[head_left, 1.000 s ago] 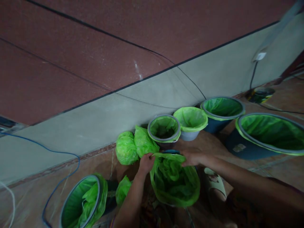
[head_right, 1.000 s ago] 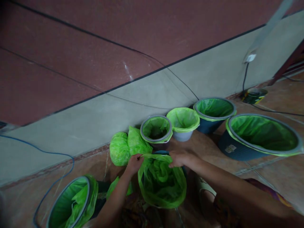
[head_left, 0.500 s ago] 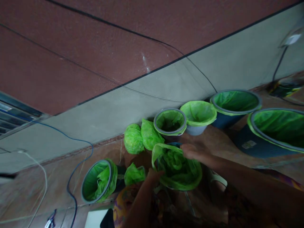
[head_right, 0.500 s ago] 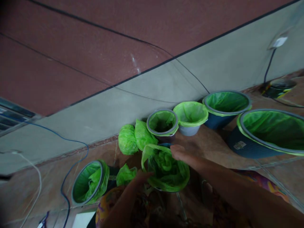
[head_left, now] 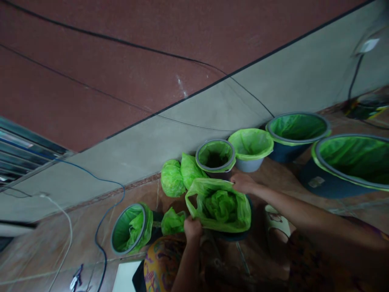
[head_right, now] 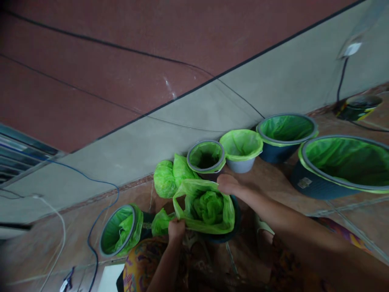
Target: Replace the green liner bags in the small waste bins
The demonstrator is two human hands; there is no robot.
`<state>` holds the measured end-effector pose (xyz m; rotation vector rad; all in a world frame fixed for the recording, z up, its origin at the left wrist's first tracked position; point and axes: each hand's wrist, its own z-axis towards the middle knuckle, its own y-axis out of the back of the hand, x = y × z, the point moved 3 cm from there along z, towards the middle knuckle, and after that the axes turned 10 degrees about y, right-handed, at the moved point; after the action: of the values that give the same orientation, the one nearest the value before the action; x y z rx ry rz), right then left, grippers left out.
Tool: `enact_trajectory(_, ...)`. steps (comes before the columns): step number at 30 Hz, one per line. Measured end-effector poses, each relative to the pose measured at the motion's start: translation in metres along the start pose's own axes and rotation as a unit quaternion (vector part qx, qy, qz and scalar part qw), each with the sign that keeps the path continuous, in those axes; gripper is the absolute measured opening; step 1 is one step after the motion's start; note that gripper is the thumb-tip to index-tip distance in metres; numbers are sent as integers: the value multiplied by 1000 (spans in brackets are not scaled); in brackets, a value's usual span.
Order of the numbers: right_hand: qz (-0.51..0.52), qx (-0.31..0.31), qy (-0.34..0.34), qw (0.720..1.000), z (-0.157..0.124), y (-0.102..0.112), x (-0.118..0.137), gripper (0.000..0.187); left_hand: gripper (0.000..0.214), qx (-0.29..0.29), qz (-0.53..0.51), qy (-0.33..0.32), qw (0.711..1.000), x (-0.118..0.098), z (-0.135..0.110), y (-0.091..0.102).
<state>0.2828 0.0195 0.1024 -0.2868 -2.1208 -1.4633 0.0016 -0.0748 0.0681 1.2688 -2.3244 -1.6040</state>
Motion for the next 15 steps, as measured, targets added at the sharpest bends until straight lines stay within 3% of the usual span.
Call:
enact_trajectory(3, 53, -38, 33, 997, -6, 15, -2, 15, 21, -19, -34, -40, 998, -13, -1, 9)
enact_trajectory(6, 108, -52, 11, 993, -14, 17, -8, 10, 21, -12, -94, -63, 994, -20, -3, 4)
enact_trajectory(10, 66, 4, 21, 998, -18, -2, -18, 15, 20, 31, -163, -45, 985, -21, 1, -8)
enact_trajectory(15, 100, -36, -13, 994, -13, -26, -48, 27, 14, 40, -205, -48, 977, -13, 5, -9)
